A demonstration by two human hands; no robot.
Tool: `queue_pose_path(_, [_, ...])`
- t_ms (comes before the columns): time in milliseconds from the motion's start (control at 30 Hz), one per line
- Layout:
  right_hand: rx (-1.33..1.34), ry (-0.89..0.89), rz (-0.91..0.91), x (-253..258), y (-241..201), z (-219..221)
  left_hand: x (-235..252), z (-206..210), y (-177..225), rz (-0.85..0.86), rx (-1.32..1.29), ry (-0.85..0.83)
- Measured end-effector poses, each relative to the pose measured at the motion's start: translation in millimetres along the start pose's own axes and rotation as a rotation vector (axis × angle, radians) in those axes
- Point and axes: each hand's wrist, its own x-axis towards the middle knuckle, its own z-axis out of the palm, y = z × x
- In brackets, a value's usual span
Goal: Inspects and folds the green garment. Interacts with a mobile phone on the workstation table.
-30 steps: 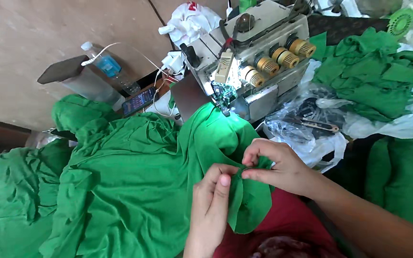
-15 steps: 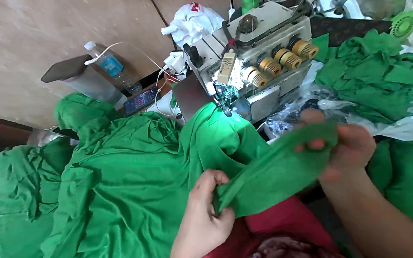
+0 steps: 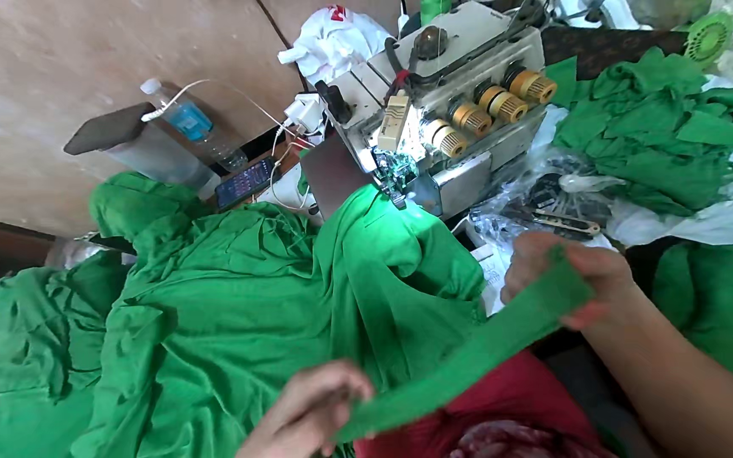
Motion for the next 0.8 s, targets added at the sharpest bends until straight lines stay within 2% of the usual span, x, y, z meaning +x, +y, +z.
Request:
queue_pose_path(33, [-0.131, -0.01, 0.062, 4, 1, 10, 7, 7, -4, -0.148, 0.187, 0.018])
queue_pose_path(67, [-0.279, -0.008, 0.117, 10, 5, 22, 18, 18, -10, -0.222, 0.335, 0.031])
queue_pose_path(100, [-0.422, -0.029, 0.144, 17, 11, 35, 30, 29, -16, -0.207, 0.382, 0.043])
queue_pose_path(133, [-0.55, -0.055, 0.144, 24, 19, 44, 40, 39, -21, -0.116, 0.321, 0.044])
queue_pose_path(200, [-0.755, -0.064, 0.084, 32, 30, 55, 57, 57, -29, 0.082, 0.04, 0.019])
queue_pose_path(267, [-0.876, -0.005, -0.019, 32, 29, 54, 65, 62, -31, 0.146, -0.189, 0.004])
queue_pose_path(300, [-0.921, 0.041, -0.055, 30, 27, 51, 66, 58, -28, 0.14, -0.217, 0.017])
queue_pose_path(433, [-0.925, 0.101, 0.002, 17, 25, 39, 60, 34, -12, 0.126, 0.017, 0.179])
queue_pose_path(633, [-0.708, 0.153, 0.159, 5, 37, 26, 77, 12, 6, 0.211, 0.614, 0.331])
queue_pose_path(800, [-0.588, 0.267, 0.054, 6, 40, 15, 101, 8, 15, 0.22, 0.721, 0.405])
